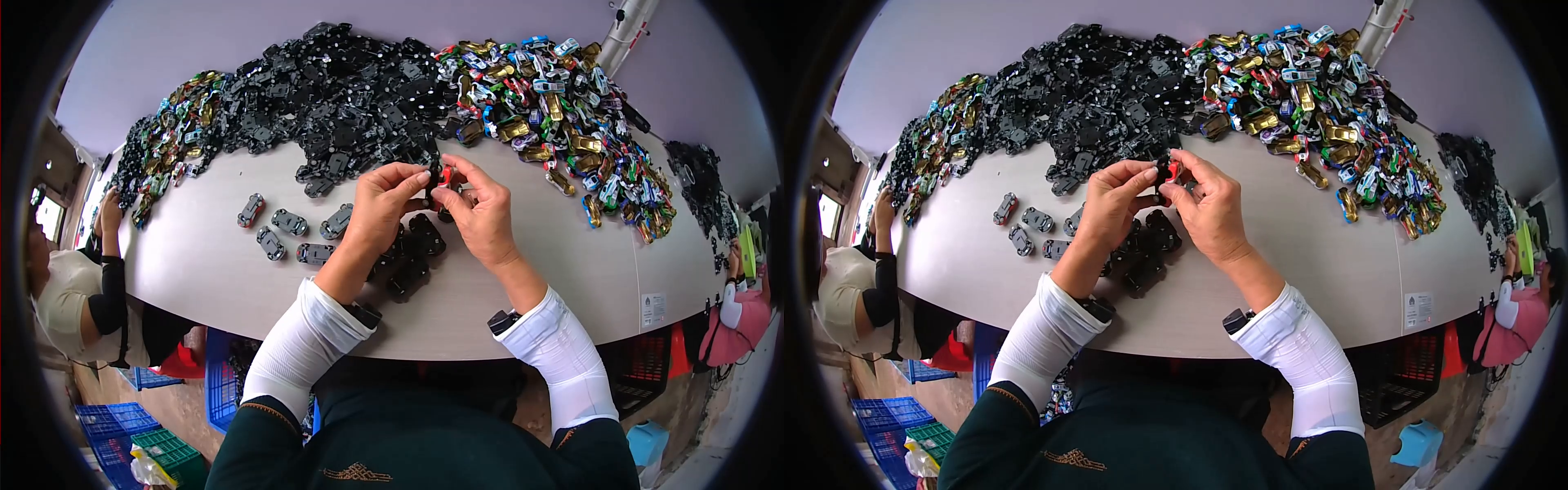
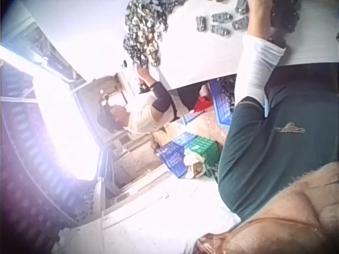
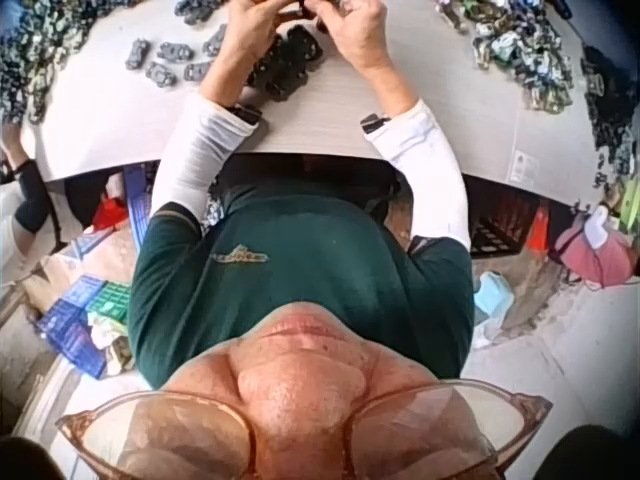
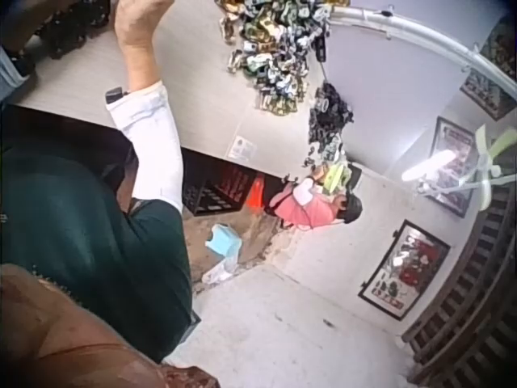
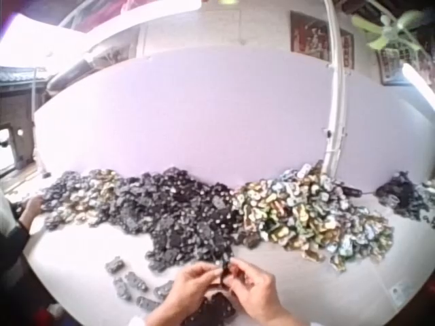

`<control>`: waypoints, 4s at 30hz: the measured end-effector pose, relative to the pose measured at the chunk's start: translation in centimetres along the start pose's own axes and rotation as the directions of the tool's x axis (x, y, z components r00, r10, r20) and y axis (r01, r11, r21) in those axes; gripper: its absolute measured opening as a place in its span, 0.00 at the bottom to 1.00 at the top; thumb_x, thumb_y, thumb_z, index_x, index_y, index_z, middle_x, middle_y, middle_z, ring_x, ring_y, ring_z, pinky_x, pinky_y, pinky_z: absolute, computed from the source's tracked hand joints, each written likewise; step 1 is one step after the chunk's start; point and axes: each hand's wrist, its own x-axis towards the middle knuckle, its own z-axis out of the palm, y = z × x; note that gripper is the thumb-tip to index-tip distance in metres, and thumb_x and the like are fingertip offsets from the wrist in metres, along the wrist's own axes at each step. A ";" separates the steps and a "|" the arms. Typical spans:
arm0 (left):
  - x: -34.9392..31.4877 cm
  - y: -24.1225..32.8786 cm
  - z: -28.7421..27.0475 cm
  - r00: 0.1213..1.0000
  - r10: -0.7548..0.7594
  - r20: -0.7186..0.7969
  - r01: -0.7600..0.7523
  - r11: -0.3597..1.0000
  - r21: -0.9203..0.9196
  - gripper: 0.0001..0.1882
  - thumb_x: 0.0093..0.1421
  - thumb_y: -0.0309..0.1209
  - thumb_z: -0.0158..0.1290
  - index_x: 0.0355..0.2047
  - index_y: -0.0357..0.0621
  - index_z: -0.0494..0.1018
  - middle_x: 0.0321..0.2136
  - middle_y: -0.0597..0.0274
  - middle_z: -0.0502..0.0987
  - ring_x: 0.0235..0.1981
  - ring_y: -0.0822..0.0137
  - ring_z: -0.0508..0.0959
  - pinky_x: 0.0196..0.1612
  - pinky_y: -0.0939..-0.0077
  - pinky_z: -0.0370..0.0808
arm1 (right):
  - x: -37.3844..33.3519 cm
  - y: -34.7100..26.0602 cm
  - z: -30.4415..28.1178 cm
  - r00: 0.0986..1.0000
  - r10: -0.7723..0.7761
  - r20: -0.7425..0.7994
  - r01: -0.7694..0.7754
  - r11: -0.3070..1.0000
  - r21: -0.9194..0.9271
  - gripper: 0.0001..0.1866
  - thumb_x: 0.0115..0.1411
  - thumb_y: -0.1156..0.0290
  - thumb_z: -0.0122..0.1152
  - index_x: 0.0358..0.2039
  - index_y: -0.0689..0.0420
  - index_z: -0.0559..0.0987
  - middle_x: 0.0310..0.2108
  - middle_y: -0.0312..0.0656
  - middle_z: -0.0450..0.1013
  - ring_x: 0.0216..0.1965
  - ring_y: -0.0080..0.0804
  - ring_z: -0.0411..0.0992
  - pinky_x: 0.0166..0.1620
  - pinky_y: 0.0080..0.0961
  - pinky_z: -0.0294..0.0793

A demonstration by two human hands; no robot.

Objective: Manually assemble components of small toy cars at a production table.

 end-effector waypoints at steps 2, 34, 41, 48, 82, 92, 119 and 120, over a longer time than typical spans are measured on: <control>0.2 -0.5 -0.3 0.999 0.038 -0.027 -0.040 0.996 -0.082 0.07 0.60 0.24 0.54 0.37 0.33 0.76 0.31 0.57 0.79 0.30 0.69 0.80 0.35 0.69 0.82 | 0.1 0.4 0.1 0.994 -0.103 -0.041 0.101 0.994 -0.038 0.20 0.51 0.82 0.64 0.47 0.65 0.76 0.29 0.42 0.75 0.25 0.23 0.74 0.27 0.19 0.75; 0.0 1.0 -0.7 0.971 -0.226 0.084 0.225 0.974 0.013 0.06 0.63 0.32 0.52 0.37 0.46 0.70 0.24 0.67 0.73 0.19 0.83 0.64 0.17 0.90 0.56 | 0.8 0.9 -2.2 0.779 0.512 0.361 -0.626 0.662 0.412 0.09 0.65 0.69 0.49 0.38 0.61 0.75 0.25 0.37 0.70 0.19 0.19 0.65 0.16 0.15 0.63; -0.1 0.1 -0.3 0.987 -0.123 0.101 0.114 0.989 0.095 0.05 0.64 0.31 0.51 0.36 0.43 0.70 0.21 0.68 0.72 0.15 0.85 0.62 0.15 0.90 0.54 | 0.8 0.3 -2.7 0.713 0.465 0.526 -0.702 0.482 0.525 0.07 0.65 0.70 0.51 0.35 0.60 0.71 0.20 0.32 0.65 0.16 0.13 0.57 0.13 0.11 0.54; -0.4 0.1 0.2 0.995 -0.051 0.087 0.033 0.979 0.201 0.05 0.63 0.31 0.52 0.34 0.42 0.71 0.20 0.71 0.71 0.16 0.86 0.62 0.16 0.90 0.55 | 0.6 0.4 -2.7 0.724 0.465 0.510 -0.690 0.508 0.516 0.07 0.64 0.71 0.52 0.29 0.58 0.70 0.19 0.32 0.65 0.14 0.12 0.55 0.12 0.10 0.50; 0.6 -0.1 -1.3 0.984 0.110 0.140 -0.155 0.916 0.370 0.19 0.62 0.25 0.51 0.52 0.37 0.62 0.39 0.56 0.77 0.40 0.69 0.78 0.44 0.75 0.76 | 0.1 0.5 -1.0 0.857 0.391 0.336 -0.440 0.894 0.083 0.04 0.61 0.78 0.50 0.32 0.63 0.73 0.16 0.34 0.69 0.17 0.15 0.63 0.21 0.17 0.61; -0.6 0.3 -0.2 0.988 -0.104 0.118 0.078 0.976 0.205 0.07 0.67 0.31 0.43 0.44 0.44 0.65 0.31 0.62 0.75 0.21 0.83 0.65 0.20 0.91 0.57 | 0.8 0.6 -2.6 0.783 0.451 0.428 -0.621 0.577 0.530 0.06 0.62 0.74 0.52 0.34 0.64 0.73 0.18 0.34 0.67 0.14 0.13 0.59 0.15 0.13 0.54; -0.9 -0.5 0.5 0.983 0.056 0.176 -0.133 0.874 0.468 0.07 0.65 0.28 0.45 0.37 0.37 0.70 0.26 0.69 0.74 0.24 0.83 0.70 0.23 0.88 0.64 | -0.1 0.7 -1.3 0.879 0.404 0.252 -0.442 0.889 0.119 0.08 0.61 0.77 0.52 0.25 0.63 0.76 0.15 0.32 0.67 0.15 0.15 0.59 0.17 0.15 0.56; -0.9 -0.7 0.2 0.973 0.116 0.201 -0.210 0.804 0.556 0.07 0.64 0.27 0.46 0.38 0.36 0.70 0.25 0.67 0.75 0.25 0.80 0.72 0.25 0.85 0.66 | -0.2 1.5 -1.0 0.918 0.327 0.225 -0.337 0.942 0.005 0.08 0.60 0.77 0.53 0.25 0.64 0.76 0.15 0.33 0.68 0.15 0.16 0.61 0.19 0.17 0.59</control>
